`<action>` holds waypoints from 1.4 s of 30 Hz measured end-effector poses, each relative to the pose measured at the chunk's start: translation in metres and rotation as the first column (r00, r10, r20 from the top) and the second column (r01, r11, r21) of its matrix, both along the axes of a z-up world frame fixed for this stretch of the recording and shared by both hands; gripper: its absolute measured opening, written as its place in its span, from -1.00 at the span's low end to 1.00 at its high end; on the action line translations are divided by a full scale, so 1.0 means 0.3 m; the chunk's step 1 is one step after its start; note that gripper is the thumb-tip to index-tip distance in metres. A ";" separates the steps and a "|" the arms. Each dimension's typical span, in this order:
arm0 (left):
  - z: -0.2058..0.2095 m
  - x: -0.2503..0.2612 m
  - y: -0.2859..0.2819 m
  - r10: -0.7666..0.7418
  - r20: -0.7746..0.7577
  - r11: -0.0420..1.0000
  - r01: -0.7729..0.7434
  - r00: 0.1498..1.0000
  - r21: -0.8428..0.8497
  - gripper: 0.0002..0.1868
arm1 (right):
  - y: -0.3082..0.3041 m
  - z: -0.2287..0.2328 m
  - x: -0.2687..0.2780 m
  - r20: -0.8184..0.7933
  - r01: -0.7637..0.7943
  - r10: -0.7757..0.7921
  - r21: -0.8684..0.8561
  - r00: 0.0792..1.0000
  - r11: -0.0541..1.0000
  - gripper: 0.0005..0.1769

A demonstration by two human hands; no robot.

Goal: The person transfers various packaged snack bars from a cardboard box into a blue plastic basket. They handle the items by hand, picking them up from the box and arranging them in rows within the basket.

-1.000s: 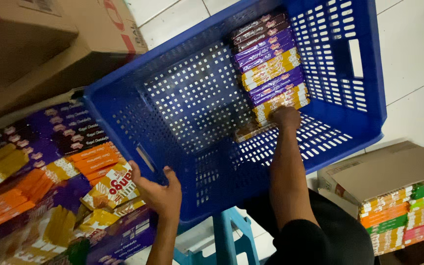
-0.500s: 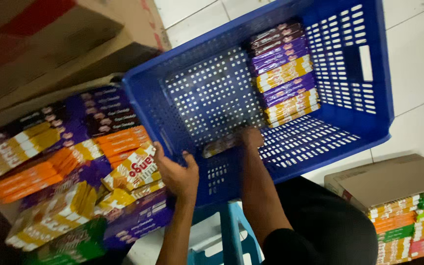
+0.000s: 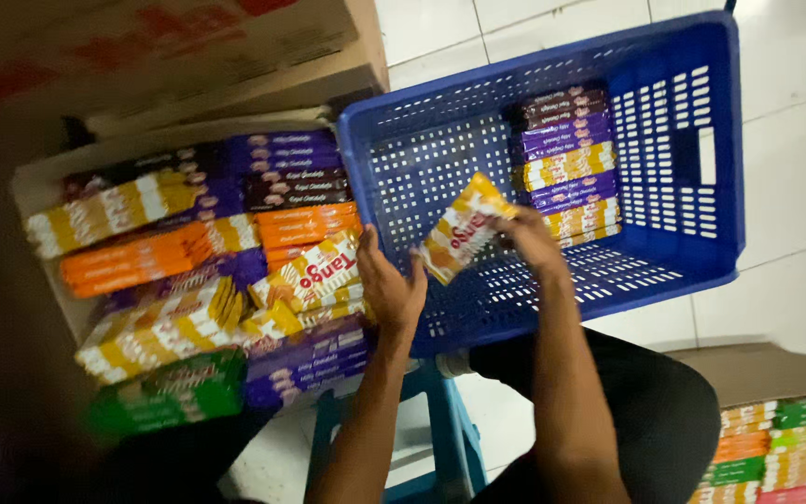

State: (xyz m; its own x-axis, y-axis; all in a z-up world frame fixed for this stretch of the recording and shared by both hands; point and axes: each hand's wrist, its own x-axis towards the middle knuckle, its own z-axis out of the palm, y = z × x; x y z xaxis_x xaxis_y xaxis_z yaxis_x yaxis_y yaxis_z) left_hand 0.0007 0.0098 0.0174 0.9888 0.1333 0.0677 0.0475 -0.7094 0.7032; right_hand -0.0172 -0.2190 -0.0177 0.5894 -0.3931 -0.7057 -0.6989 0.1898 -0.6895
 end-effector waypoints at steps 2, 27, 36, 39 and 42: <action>0.030 0.004 0.022 -0.052 -0.092 0.969 0.028 0.994 -0.246 -0.31 | -0.049 0.124 0.024 -0.011 0.102 -0.101 0.073 0.995 0.992 -0.62; 0.193 0.068 0.670 -0.511 -0.794 0.569 0.822 0.329 -0.025 -0.31 | 0.548 0.296 -0.219 -0.164 -0.136 0.157 0.128 0.974 0.982 -0.39; 0.223 0.057 0.527 -0.610 -0.556 0.633 0.769 0.565 0.088 -0.47 | 0.315 0.225 -0.268 -0.167 0.196 -0.175 0.116 0.970 0.974 -0.46; 0.202 0.050 0.346 -0.642 -0.308 0.745 0.666 0.702 -0.036 -0.47 | 0.280 0.171 -0.256 -0.166 0.344 -0.321 0.130 0.932 0.930 -0.52; 0.206 0.055 0.150 -0.538 -0.253 0.834 0.462 0.804 -0.303 -0.22 | 0.195 0.058 -0.232 -0.129 0.411 -0.395 0.145 0.910 0.900 -0.62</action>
